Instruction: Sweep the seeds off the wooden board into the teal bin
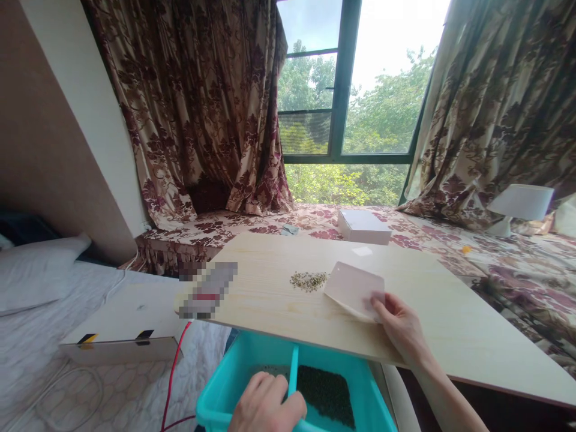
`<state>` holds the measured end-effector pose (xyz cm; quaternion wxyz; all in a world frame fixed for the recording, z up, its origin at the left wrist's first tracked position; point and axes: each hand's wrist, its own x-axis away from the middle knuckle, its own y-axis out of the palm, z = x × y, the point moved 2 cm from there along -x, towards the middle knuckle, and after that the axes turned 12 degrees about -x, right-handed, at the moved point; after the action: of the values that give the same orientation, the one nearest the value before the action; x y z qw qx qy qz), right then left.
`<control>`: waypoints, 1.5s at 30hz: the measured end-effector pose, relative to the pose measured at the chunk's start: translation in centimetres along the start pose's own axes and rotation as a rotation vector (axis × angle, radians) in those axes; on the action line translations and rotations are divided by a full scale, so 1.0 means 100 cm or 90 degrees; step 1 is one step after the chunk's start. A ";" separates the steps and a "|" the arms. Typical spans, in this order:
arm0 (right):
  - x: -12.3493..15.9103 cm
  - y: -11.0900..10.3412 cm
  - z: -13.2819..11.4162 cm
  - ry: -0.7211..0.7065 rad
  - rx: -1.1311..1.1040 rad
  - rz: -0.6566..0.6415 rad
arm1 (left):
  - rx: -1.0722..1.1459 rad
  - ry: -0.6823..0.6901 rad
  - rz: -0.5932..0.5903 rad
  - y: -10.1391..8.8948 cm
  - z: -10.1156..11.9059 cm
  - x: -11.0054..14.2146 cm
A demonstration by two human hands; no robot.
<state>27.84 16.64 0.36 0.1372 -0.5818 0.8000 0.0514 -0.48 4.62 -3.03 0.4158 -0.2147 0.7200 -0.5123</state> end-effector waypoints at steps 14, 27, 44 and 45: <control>0.004 0.009 0.000 0.045 -0.044 -0.040 | 0.015 0.023 0.042 0.003 0.017 -0.015; 0.009 0.017 0.006 0.019 -0.005 -0.052 | -0.058 0.058 -0.024 0.007 0.032 -0.030; 0.008 0.020 -0.021 -0.015 -0.107 -0.072 | 0.082 -0.038 -0.132 -0.015 0.000 0.000; 0.001 0.019 -0.018 -0.019 -0.101 -0.059 | 0.094 -0.055 -0.145 -0.017 -0.004 0.003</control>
<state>25.72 16.70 1.88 0.1049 -0.6262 0.7637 0.1171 -1.17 3.97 -1.48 0.4003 -0.2855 0.6327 -0.5983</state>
